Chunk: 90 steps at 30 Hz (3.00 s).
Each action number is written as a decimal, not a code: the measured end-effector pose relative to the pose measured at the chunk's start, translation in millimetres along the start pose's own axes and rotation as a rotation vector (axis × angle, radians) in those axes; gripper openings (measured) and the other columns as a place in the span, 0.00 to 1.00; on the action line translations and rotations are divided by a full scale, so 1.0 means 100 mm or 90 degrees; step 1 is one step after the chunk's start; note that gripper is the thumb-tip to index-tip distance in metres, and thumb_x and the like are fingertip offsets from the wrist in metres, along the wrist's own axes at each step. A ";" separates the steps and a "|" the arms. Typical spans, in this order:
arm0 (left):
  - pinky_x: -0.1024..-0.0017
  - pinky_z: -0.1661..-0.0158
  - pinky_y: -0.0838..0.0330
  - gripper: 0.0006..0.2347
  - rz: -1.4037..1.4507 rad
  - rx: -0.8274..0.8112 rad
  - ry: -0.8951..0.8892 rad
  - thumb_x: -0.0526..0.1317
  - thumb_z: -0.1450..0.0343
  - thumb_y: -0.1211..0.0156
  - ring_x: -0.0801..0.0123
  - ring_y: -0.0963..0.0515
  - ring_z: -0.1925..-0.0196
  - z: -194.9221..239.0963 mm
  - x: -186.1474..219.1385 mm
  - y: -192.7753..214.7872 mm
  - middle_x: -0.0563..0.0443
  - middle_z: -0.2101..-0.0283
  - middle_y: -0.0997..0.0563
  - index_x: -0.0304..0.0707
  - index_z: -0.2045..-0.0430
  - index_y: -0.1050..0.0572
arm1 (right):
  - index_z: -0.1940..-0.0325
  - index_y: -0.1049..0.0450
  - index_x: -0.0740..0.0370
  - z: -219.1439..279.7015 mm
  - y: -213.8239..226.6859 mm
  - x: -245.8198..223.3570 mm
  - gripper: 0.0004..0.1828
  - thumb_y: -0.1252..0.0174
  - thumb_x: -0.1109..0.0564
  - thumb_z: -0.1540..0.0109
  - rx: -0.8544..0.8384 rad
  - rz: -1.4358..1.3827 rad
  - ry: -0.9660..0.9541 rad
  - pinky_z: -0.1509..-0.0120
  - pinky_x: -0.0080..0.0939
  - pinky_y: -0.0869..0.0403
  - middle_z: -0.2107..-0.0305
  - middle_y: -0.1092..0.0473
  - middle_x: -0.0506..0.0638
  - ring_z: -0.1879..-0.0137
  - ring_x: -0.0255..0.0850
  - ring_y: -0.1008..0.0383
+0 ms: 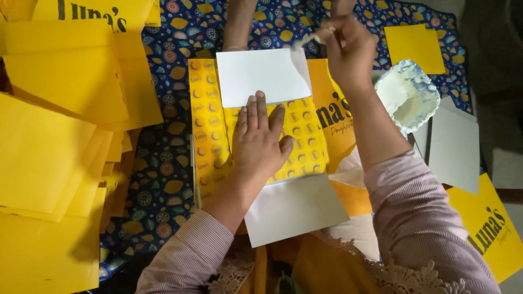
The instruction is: The person assembles yellow printed paper envelopes at a table. They apply glue with a stick from a bowl onto the inner flaps of an envelope, fold and press the flaps closed, wipe excess glue with a tissue, and stack the finished envelope with others.
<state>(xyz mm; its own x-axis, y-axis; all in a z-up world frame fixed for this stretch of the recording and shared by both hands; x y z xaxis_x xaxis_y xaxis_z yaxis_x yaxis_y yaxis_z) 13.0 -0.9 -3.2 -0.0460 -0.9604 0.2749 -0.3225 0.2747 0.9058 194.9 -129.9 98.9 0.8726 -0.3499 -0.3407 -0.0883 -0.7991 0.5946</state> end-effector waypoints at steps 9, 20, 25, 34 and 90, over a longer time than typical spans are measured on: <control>0.47 0.29 0.61 0.29 -0.011 -0.037 -0.003 0.56 0.26 0.58 0.33 0.51 0.24 -0.03 -0.01 0.06 0.19 0.28 0.45 0.35 0.33 0.36 | 0.54 0.29 0.72 0.40 0.58 -0.31 0.11 0.42 0.81 0.29 -0.094 -0.003 -0.127 0.70 0.35 0.36 0.63 0.25 0.60 0.74 0.40 0.35; 0.48 0.29 0.61 0.29 0.008 -0.015 0.003 0.55 0.26 0.54 0.33 0.50 0.24 -0.02 0.01 0.07 0.19 0.28 0.44 0.35 0.34 0.35 | 0.56 0.25 0.73 0.17 0.12 0.13 0.08 0.37 0.78 0.35 0.002 0.024 -0.032 0.64 0.36 0.29 0.66 0.23 0.57 0.69 0.41 0.26; 0.47 0.29 0.64 0.30 0.009 -0.059 0.012 0.56 0.26 0.58 0.34 0.55 0.23 -0.01 0.00 0.00 0.21 0.27 0.50 0.36 0.31 0.39 | 0.54 0.26 0.72 0.09 0.15 0.09 0.08 0.37 0.77 0.33 0.070 -0.010 -0.017 0.54 0.41 0.23 0.60 0.25 0.58 0.60 0.45 0.23; 0.46 0.30 0.56 0.29 0.016 -0.023 0.001 0.56 0.27 0.52 0.32 0.50 0.25 0.02 0.02 0.08 0.25 0.28 0.45 0.35 0.34 0.35 | 0.52 0.26 0.81 1.24 1.56 -0.27 0.14 0.40 0.86 0.38 0.188 0.247 -0.040 0.44 0.54 0.26 0.54 0.27 0.68 0.50 0.59 0.26; 0.52 0.37 0.40 0.12 0.050 0.154 -0.144 0.52 0.31 0.41 0.53 0.28 0.35 0.39 -0.40 0.35 0.50 0.42 0.23 0.47 0.64 0.22 | 0.17 0.67 0.64 1.19 -0.42 -0.83 0.46 0.90 0.30 0.30 -0.471 -0.067 0.025 0.17 0.66 0.63 0.22 0.58 0.65 0.17 0.62 0.64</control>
<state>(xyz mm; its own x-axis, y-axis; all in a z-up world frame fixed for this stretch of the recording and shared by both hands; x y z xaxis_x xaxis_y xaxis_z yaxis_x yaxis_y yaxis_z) -33.8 45.8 4.8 -0.2796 -0.9301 0.2383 -0.5229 0.3557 0.7747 69.1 -125.6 15.6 0.8765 -0.2612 -0.4044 0.3304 -0.2846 0.8999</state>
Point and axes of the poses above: each hand's wrist, its own z-axis away from the middle knuckle, its own y-axis out of the back of the hand, x = y × z, the point moved 1 cm from there along -z, towards the middle knuckle
